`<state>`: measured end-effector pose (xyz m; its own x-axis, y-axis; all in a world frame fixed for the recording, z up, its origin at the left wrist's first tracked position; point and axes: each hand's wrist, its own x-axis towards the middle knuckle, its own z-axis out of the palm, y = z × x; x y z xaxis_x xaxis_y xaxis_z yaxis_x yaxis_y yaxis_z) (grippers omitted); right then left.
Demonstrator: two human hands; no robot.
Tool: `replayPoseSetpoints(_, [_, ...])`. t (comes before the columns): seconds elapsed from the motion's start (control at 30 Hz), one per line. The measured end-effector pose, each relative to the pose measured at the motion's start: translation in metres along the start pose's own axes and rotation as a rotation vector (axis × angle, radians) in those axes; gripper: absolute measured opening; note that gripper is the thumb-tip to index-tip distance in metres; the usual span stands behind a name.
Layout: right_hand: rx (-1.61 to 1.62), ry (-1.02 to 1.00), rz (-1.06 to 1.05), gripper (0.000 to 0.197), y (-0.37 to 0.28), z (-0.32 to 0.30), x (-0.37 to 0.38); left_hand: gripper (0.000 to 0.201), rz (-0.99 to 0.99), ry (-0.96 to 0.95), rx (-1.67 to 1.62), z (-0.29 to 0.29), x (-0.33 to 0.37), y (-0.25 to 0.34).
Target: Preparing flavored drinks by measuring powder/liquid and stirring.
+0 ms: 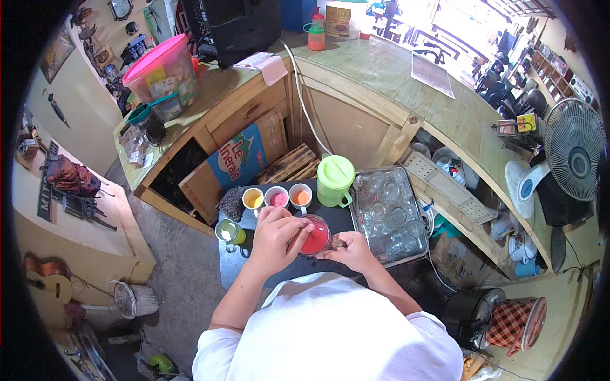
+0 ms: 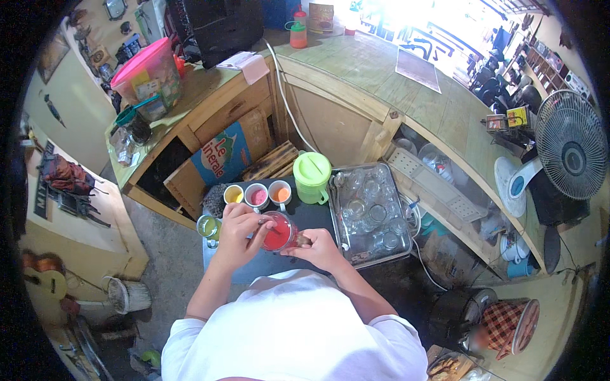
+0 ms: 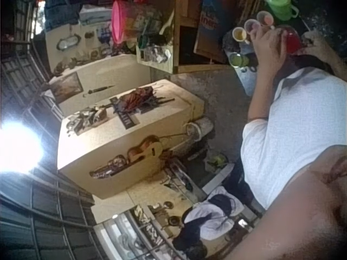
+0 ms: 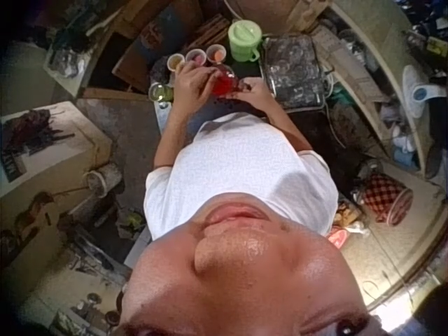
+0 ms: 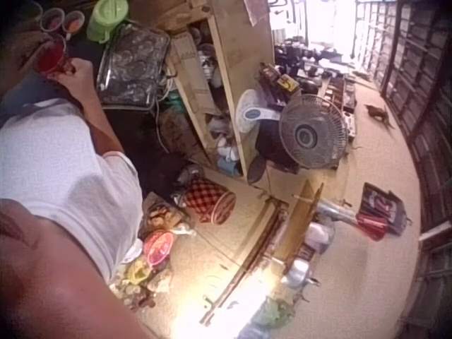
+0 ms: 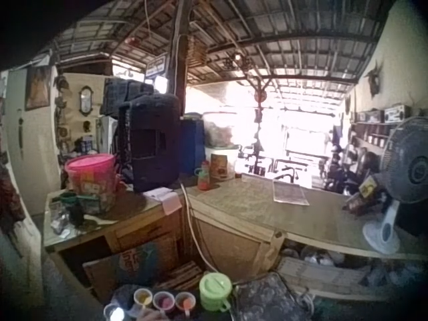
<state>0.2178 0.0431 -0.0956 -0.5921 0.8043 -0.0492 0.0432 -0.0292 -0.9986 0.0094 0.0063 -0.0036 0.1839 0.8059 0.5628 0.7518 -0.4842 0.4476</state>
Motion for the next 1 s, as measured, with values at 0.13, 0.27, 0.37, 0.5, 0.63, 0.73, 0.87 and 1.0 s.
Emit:
replayPoseSetpoints(0.13, [0.006,0.007,0.011,0.017,-0.014,0.004,-0.001,0.010,0.030,0.026,0.049,0.000,0.005,0.001])
replayPoseSetpoints(0.27, [0.032,0.023,0.008,0.016,-0.015,0.003,-0.001,0.008,0.049,0.041,0.147,-0.001,0.006,0.000])
replayPoseSetpoints(0.37, [-0.005,0.021,0.006,0.016,-0.014,0.001,-0.002,0.006,0.030,-0.006,0.120,-0.002,0.005,-0.001])
replayPoseSetpoints(0.5, [0.018,0.005,0.011,0.016,-0.008,0.001,-0.002,0.007,-0.014,-0.100,-0.028,0.000,0.003,0.000])
replayPoseSetpoints(0.63, [-0.025,0.011,0.013,0.016,-0.016,0.002,-0.002,0.009,0.023,-0.024,-0.028,0.003,0.004,-0.002])
replayPoseSetpoints(0.73, [0.022,0.019,-0.023,0.017,-0.010,-0.001,-0.001,0.007,0.033,0.039,0.031,0.002,0.008,-0.004])
replayPoseSetpoints(0.87, [0.094,0.051,-0.033,0.018,-0.014,0.000,-0.003,0.006,0.055,0.043,0.087,0.003,0.005,-0.008])
replayPoseSetpoints(1.0, [-0.031,0.047,0.022,0.019,-0.009,0.000,-0.005,0.007,0.022,-0.022,0.032,0.007,-0.001,-0.007])
